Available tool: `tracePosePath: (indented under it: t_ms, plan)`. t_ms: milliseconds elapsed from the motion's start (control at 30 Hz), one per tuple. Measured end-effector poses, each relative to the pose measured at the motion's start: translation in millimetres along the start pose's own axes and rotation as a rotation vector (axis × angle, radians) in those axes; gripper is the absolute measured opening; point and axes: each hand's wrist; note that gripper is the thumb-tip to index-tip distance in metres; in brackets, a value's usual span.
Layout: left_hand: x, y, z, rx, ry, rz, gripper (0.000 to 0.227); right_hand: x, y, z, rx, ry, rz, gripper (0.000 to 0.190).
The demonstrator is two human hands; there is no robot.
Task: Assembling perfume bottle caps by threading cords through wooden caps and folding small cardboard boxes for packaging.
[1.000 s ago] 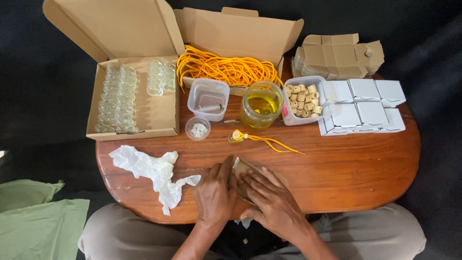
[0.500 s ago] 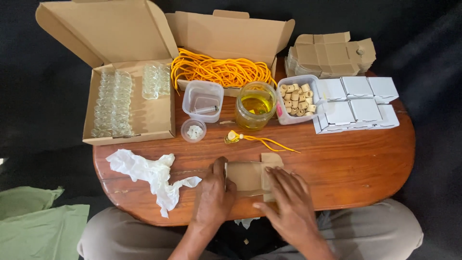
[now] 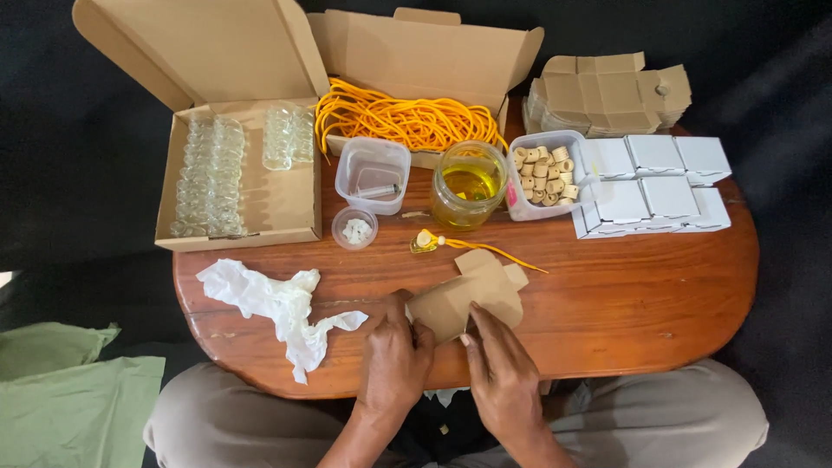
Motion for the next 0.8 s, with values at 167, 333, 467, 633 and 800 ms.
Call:
tracePosePath:
  t_ms: [167, 333, 467, 633, 800]
  plan:
    - [-0.2, 6.9, 6.0, 0.067, 0.011, -0.021, 0.042, 3.0, 9.1, -0.1, 0.039, 0.154, 0.134, 0.056]
    - [0.2, 14.0, 13.1, 0.142, 0.097, -0.052, 0.047, 20.7, 5.0, -6.0, 0.059, 0.135, 0.315, 0.081]
    - [-1.2, 17.1, 16.7, 0.174, 0.136, -0.084, 0.046, 36.7, -6.0, -1.0, 0.035, 0.018, 0.374, 0.089]
    - [-3.4, 17.2, 15.7, 0.159, 0.148, -0.122, 0.043, 53.2, -17.8, -6.4, 0.104, 0.063, 0.536, 0.097]
    - [-3.8, 22.1, 20.5, 0.182, 0.155, -0.165, 0.047, 40.2, -10.2, -8.6, 0.217, 0.127, 0.534, 0.086]
Point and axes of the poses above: each hand's wrist, its own x-axis towards the middle knuckle, its own y-axis out of the palm, z = x × y, and after that the axes turned 3 degrees about y, right-handed
